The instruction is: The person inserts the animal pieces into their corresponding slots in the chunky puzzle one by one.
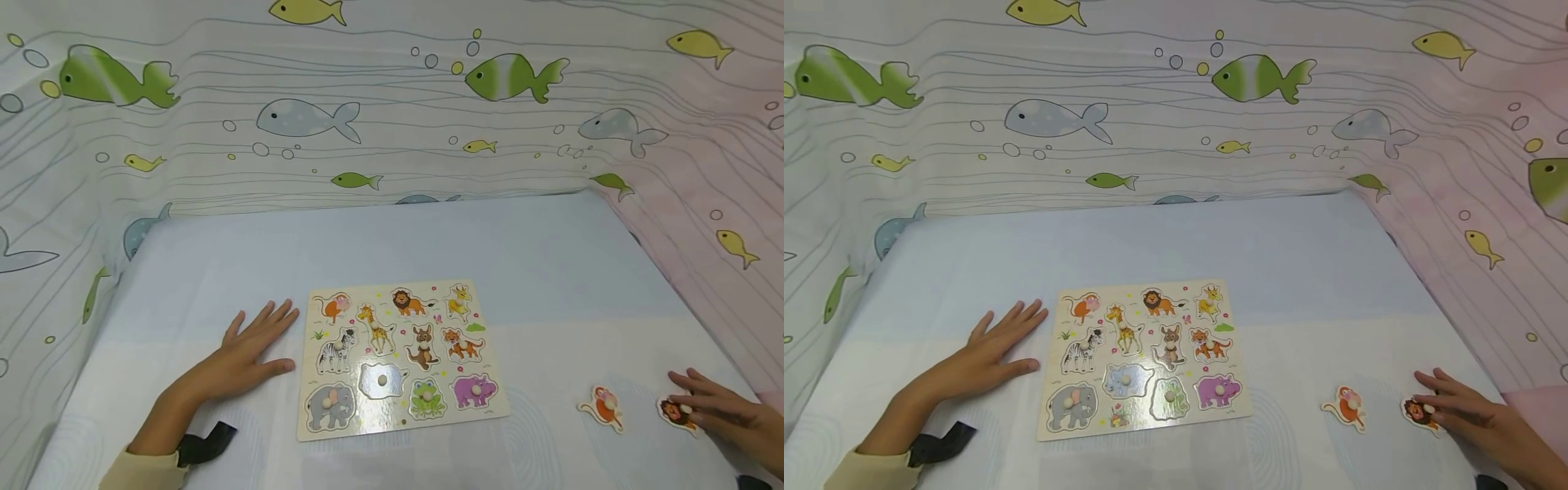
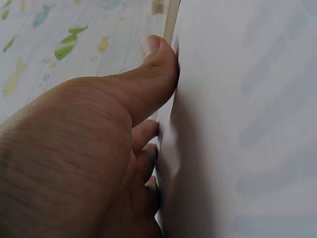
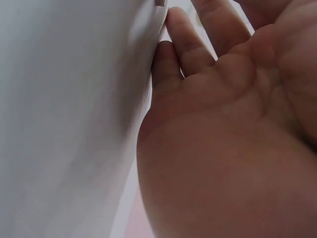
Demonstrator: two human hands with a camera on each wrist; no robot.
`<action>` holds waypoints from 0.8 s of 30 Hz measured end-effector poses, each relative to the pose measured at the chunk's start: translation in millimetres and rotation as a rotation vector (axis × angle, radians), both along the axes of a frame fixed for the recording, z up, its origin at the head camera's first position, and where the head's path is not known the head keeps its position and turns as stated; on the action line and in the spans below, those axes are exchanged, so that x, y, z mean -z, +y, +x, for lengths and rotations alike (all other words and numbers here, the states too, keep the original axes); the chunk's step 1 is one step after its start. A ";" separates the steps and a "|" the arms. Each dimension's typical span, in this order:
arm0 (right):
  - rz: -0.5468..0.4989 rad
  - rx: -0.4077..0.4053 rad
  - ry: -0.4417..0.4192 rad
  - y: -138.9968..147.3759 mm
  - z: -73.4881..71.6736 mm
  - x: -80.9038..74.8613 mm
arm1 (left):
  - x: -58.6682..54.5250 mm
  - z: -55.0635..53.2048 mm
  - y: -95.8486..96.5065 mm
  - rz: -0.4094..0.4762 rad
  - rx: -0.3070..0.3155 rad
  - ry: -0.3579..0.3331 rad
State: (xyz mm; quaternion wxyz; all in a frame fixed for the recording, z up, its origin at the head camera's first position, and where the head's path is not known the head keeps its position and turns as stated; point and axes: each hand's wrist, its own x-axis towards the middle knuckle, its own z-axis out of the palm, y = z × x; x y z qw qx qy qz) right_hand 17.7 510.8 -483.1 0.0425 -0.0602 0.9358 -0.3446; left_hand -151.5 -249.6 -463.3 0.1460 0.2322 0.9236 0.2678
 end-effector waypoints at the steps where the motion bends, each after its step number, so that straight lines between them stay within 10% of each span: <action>1: 0.012 0.014 -0.013 0.1 0.2 0.8 | -0.1 0.0 0.2 -0.001 0.000 0.001; 9: 0.043 0.155 -0.056 -0.5 0.3 1.2 | -1.9 1.1 0.7 0.005 0.001 0.007; 24: -0.087 0.048 0.255 -21.9 -35.6 -26.9 | -3.5 2.2 0.9 0.011 -0.003 -0.002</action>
